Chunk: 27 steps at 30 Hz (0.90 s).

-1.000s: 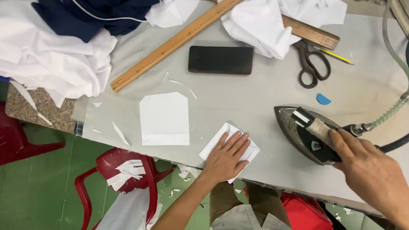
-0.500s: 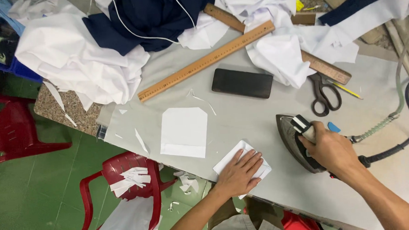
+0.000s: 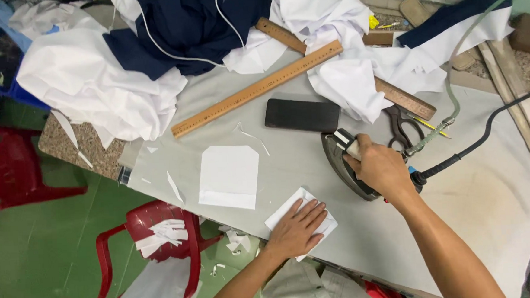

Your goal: The person irons a small white fabric piece on a table using a steam iron. They also use a ruler and a blue marker to measure and mark the fabric. A black rectangular object is placed on the fabric during the ironing process.

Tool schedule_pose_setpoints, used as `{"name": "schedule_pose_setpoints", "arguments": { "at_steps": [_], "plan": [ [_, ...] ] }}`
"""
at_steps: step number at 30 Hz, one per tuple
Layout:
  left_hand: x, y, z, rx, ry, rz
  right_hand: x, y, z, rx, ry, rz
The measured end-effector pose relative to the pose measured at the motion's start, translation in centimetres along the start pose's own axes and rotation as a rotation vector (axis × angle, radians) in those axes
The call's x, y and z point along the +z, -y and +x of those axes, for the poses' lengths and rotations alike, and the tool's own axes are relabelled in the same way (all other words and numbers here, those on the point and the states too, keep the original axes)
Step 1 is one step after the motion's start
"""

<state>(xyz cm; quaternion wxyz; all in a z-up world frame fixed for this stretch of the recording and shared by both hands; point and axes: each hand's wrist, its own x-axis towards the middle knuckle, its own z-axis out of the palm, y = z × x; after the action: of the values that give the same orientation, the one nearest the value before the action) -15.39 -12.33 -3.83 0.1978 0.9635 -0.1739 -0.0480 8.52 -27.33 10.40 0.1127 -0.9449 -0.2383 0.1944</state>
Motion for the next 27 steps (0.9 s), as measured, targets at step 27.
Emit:
{"name": "schedule_pose_setpoints", "arguments": {
  "at_steps": [27],
  "plan": [
    [0.0, -1.2, 0.1, -0.038, 0.036, 0.079, 1.3, -4.1, -10.9, -0.374, -0.33, -0.388]
  ]
}}
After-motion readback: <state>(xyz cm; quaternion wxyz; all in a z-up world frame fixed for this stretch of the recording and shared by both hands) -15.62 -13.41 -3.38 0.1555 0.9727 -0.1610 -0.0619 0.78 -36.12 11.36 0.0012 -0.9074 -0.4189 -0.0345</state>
